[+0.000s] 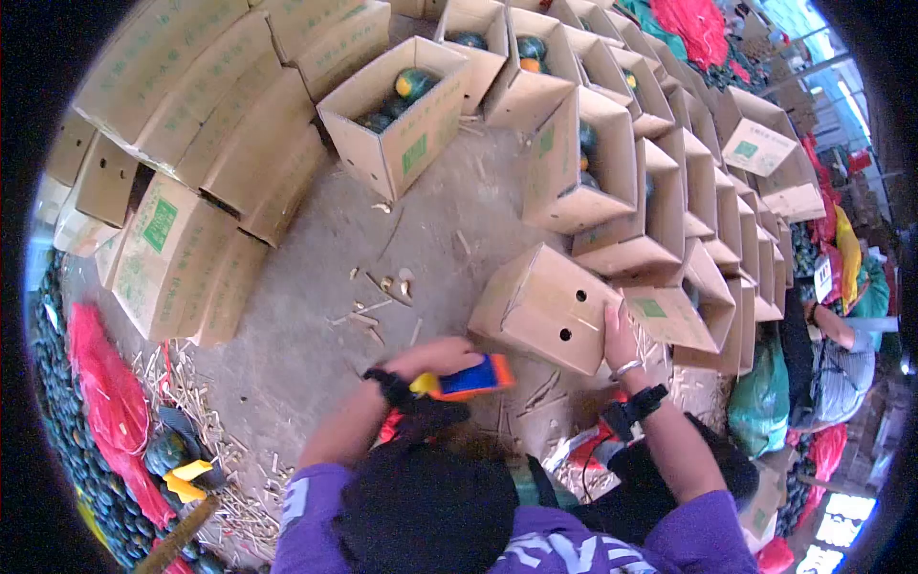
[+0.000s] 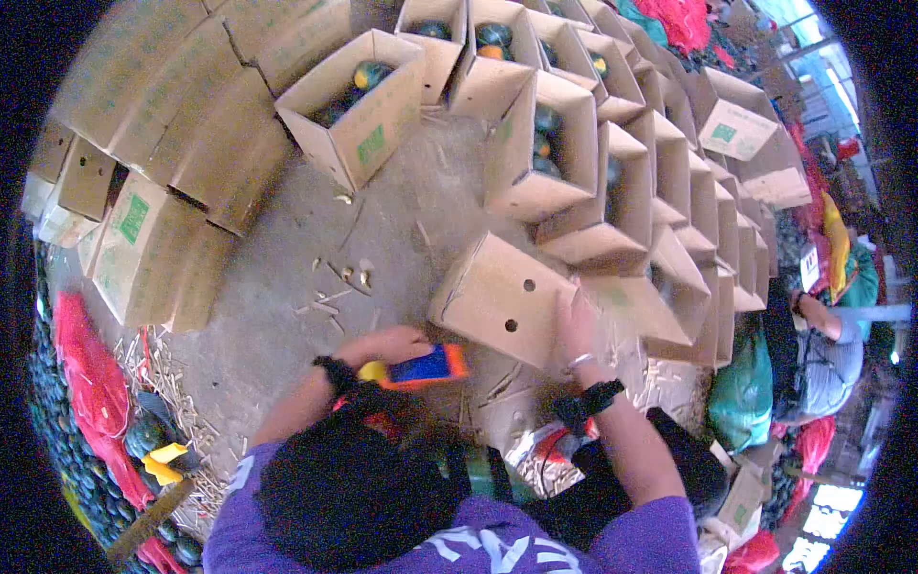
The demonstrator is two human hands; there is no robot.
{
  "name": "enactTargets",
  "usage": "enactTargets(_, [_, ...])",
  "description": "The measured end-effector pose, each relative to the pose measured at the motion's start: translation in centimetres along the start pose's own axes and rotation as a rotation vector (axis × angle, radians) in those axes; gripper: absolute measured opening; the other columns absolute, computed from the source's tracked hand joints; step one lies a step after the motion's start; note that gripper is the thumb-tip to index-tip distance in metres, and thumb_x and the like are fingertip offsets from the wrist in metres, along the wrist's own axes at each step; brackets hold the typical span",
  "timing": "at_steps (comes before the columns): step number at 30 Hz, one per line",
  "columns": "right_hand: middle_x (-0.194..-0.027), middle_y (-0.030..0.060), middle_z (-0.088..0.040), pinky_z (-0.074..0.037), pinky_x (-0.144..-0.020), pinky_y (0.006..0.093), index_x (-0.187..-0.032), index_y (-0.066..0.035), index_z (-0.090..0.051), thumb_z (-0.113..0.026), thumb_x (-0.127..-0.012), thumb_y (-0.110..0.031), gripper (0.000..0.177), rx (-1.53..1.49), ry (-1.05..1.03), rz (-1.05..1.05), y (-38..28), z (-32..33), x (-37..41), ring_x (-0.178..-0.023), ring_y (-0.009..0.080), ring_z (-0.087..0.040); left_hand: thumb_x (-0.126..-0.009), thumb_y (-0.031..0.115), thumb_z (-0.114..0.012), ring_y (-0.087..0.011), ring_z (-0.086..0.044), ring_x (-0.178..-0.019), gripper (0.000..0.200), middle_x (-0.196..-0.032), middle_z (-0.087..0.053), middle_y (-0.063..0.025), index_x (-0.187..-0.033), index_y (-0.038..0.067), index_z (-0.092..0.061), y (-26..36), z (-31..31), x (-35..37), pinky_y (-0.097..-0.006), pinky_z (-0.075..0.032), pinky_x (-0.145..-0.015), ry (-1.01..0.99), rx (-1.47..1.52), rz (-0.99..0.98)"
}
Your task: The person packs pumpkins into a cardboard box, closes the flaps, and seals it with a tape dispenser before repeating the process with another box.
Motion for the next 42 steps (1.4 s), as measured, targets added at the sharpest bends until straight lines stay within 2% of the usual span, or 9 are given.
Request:
enactTargets(10, [-0.139, 0.0173, -0.027, -0.02, -0.106, 0.0364, -0.132, 0.003, -0.029, -0.034, -0.091, -0.033, 0.055, -0.442, 0.13, 0.509, -8.7, -9.1, -1.6, -0.127, 0.0278, -0.029, -0.077, 0.068, -0.041, -0.0245, -0.059, -0.081, 0.071, -0.078, -0.061, -0.0128, -0.091, 0.001, -0.06, 1.5, 8.9, 6.4, -0.0335, -0.044, -0.07, 0.746, 0.293, 0.245])
enactTargets(14, [-0.136, 0.0102, -0.033, -0.029, -0.101, 0.0408, -0.134, -0.008, -0.031, -0.03, -0.087, -0.057, 0.067, -1.255, -0.404, -0.374, 2.6, -11.1, -3.0, -0.122, 0.0294, -0.034, -0.072, 0.072, -0.044, -0.0236, -0.059, -0.075, 0.072, -0.072, -0.06, -0.0124, -0.08, 0.002, -0.061, -2.2, 6.7, 1.8, -0.0346, -0.044, -0.066, 0.89, 0.559, 0.021])
enactTargets(19, [-0.13, 0.0053, -0.042, -0.036, -0.097, 0.0369, -0.132, -0.008, -0.031, -0.032, -0.086, -0.06, 0.07, -1.241, -0.451, -0.304, -2.8, -10.3, 1.9, -0.116, 0.0248, -0.043, -0.074, 0.067, -0.048, -0.0181, -0.056, -0.069, 0.068, -0.071, -0.059, -0.0074, -0.087, 0.002, -0.063, -1.1, 7.3, 7.0, -0.0322, -0.042, -0.061, 0.757, 0.487, 0.069])
enactTargets(28, [-0.121, 0.0092, -0.047, -0.035, -0.095, 0.0344, -0.126, -0.001, -0.036, -0.07, -0.066, -0.01, 0.069, -0.706, -0.635, 0.744, -34.5, -11.0, 6.2, -0.113, 0.0182, -0.043, -0.077, 0.009, -0.057, -0.0125, -0.054, -0.076, 0.02, -0.083, -0.06, -0.005, -0.093, -0.002, -0.06, -4.6, 2.8, 36.2, -0.027, -0.045, -0.072, 1.873, 1.109, -0.29])
enactTargets(34, [-0.113, 0.0247, -0.053, -0.044, -0.087, 0.0365, -0.13, 0.002, -0.031, -0.061, -0.075, -0.046, 0.079, -0.049, -0.815, 0.94, -45.1, -19.9, 7.7, -0.103, 0.0365, -0.053, -0.078, 0.011, -0.054, -0.0174, -0.056, -0.084, 0.029, -0.09, -0.061, -0.0092, -0.103, -0.003, -0.056, -16.9, 5.9, 50.0, -0.0292, -0.045, -0.077, 2.189, -0.55, 0.649])
enactTargets(37, [-0.118, 0.0259, -0.049, -0.042, -0.089, 0.0364, -0.131, 0.001, -0.031, -0.06, -0.075, -0.048, 0.079, 0.23, -0.854, 1.02, -40.0, -22.1, 4.1, -0.11, 0.035, -0.049, -0.083, 0.014, -0.049, -0.0198, -0.058, -0.09, 0.038, -0.098, -0.061, -0.0089, -0.117, -0.003, -0.049, -30.8, -0.7, 52.0, -0.0298, -0.047, -0.076, 2.248, 0.962, -0.536])
enactTargets(38, [-0.119, 0.0264, -0.048, -0.041, -0.09, 0.0362, -0.131, 0.0, -0.031, -0.059, -0.075, -0.049, 0.08, 0.334, -0.769, 1.056, -38.2, -21.8, 3.0, -0.112, 0.0348, -0.048, -0.09, 0.027, -0.041, -0.02, -0.057, -0.092, 0.04, -0.103, -0.059, -0.0103, -0.118, -0.001, -0.047, -17.0, 1.6, 47.1, -0.0321, -0.044, -0.082, 2.148, 0.327, 0.407])
enactTargets(39, [-0.13, 0.0281, -0.036, -0.037, -0.095, 0.038, -0.135, 0.0, -0.022, -0.058, -0.075, -0.053, 0.088, 0.211, -0.905, 0.813, -38.2, -20.1, 2.3, -0.115, 0.0362, -0.045, -0.094, 0.034, -0.035, -0.0182, -0.057, -0.086, 0.043, -0.097, -0.058, -0.0079, -0.116, -0.001, -0.048, -9.5, 3.5, 43.0, -0.0312, -0.045, -0.079, 2.384, 0.881, -0.135])
enactTargets(42, [-0.138, 0.0269, -0.019, -0.042, -0.089, 0.0392, -0.137, 0.003, -0.007, -0.058, -0.075, -0.055, 0.099, -0.262, -1.069, 0.63, -40.0, -22.8, 5.9, -0.11, 0.0349, -0.047, -0.095, 0.039, -0.032, -0.0143, -0.054, -0.081, 0.049, -0.096, -0.058, -0.0077, -0.115, -0.002, -0.048, -21.2, -0.4, 38.2, -0.028, -0.043, -0.073, 2.312, 1.004, -0.146])
Point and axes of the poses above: each hand's wrist, its own x-axis away from the middle knuckle, its own z-axis out of the back of the hand, y = z × x, the point moved 1 cm from there along -x, towards the middle knuckle
